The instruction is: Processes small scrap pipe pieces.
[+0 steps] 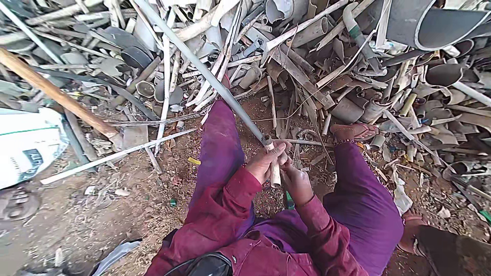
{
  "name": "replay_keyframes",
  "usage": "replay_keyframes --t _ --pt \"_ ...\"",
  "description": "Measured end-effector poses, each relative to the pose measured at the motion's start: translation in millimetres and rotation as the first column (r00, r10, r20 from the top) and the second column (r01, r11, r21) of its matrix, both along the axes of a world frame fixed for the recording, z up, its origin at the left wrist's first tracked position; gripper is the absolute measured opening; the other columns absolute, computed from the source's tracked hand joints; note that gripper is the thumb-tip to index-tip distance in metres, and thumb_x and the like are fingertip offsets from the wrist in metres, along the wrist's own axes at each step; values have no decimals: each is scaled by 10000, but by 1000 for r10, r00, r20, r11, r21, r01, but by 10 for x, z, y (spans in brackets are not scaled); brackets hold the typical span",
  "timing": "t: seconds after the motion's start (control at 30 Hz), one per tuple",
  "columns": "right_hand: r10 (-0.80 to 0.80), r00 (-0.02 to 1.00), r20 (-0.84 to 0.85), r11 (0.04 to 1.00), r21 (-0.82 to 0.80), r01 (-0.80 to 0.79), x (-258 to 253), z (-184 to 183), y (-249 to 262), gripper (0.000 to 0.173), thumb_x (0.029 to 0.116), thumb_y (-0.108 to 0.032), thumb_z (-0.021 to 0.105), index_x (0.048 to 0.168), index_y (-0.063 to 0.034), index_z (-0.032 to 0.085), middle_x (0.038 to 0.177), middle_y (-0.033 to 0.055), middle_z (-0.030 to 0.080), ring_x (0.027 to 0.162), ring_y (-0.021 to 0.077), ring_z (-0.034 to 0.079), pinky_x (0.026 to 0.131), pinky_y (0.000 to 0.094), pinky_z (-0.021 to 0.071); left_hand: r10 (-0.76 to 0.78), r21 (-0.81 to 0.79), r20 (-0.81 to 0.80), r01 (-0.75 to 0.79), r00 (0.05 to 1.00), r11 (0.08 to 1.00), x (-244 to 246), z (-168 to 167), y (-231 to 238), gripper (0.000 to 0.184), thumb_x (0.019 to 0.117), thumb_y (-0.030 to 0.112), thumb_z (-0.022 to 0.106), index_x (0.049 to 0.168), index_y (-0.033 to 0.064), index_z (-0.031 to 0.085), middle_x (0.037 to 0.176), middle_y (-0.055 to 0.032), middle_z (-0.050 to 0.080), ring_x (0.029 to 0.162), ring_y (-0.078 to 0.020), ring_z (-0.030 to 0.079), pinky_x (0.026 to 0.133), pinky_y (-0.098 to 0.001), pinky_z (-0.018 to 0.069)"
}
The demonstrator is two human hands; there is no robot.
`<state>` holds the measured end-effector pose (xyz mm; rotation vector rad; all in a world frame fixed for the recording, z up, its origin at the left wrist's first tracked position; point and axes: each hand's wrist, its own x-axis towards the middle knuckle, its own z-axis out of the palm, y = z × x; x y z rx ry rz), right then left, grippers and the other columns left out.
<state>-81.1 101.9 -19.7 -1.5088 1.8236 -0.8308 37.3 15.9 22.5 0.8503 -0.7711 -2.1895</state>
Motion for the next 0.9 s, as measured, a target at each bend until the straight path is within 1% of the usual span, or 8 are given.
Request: replay_keyframes --t 0.07,0.1,0.2,0.3,0.4,0.53,0.67,0.9 --pt "-82 942 325 994 -36 99 -40 -105 -10 250 1030 -167 548 889 -6 678 661 -29 617 555 18 573 564 213 505 7 -93 102 3 995 996 -45 -61 2 204 1052 40 408 1058 30 612 714 16 634 775 -115 677 882 -309 566" --pt "-75 841 536 995 -16 100 -62 -128 1 270 1064 -172 454 930 -29 640 683 -89 611 576 -22 586 569 180 522 3 -169 163 25 987 985 -80 -102 -5 185 1046 32 440 1072 10 622 774 5 671 819 -100 681 884 -288 557" --pt "38 507 861 999 -43 -2 -95 -198 35 393 1095 -384 413 1223 -29 519 882 -53 733 704 70 702 632 255 608 -43 -383 355 187 934 905 -176 -242 -31 173 1017 90 562 1129 -9 647 995 -21 707 931 -30 656 881 -229 540" --pt "-4 417 909 994 -41 99 -49 -256 0 233 1029 -187 537 1202 -63 442 805 -60 717 599 65 681 563 239 594 -4 -487 475 266 880 832 -253 -390 -15 350 926 197 698 1232 28 674 1181 -63 680 1064 -72 624 958 -276 506" --pt "-132 565 814 954 -50 295 -70 -305 -49 205 965 -24 508 1140 -38 402 827 -64 640 594 26 645 552 217 585 141 -586 529 240 837 774 -271 -398 -10 462 823 199 827 1218 5 686 1191 -116 686 1074 -148 659 963 -316 538" --pt "-185 601 777 904 -106 415 -74 -364 -58 227 963 -32 507 1143 -41 370 844 -60 631 610 32 656 541 226 591 98 -543 511 232 854 807 -310 -364 2 404 827 154 815 1184 21 683 1074 -32 726 991 -46 676 914 -247 550" --pt "-222 575 788 845 -139 516 -131 -420 -69 241 971 -38 530 1119 -66 343 804 -51 627 598 59 653 551 250 596 96 -427 333 59 938 902 -392 -319 30 351 845 -37 736 1182 -26 638 1075 -58 717 950 -66 696 878 -232 585" --pt "-164 311 936 922 33 385 -255 -417 -36 163 1031 -102 406 1189 -84 438 667 -80 584 482 -2 503 464 159 443 133 -685 394 194 909 702 -444 -361 67 377 912 101 733 1258 -37 676 1241 -127 698 1051 -113 716 929 -251 597"
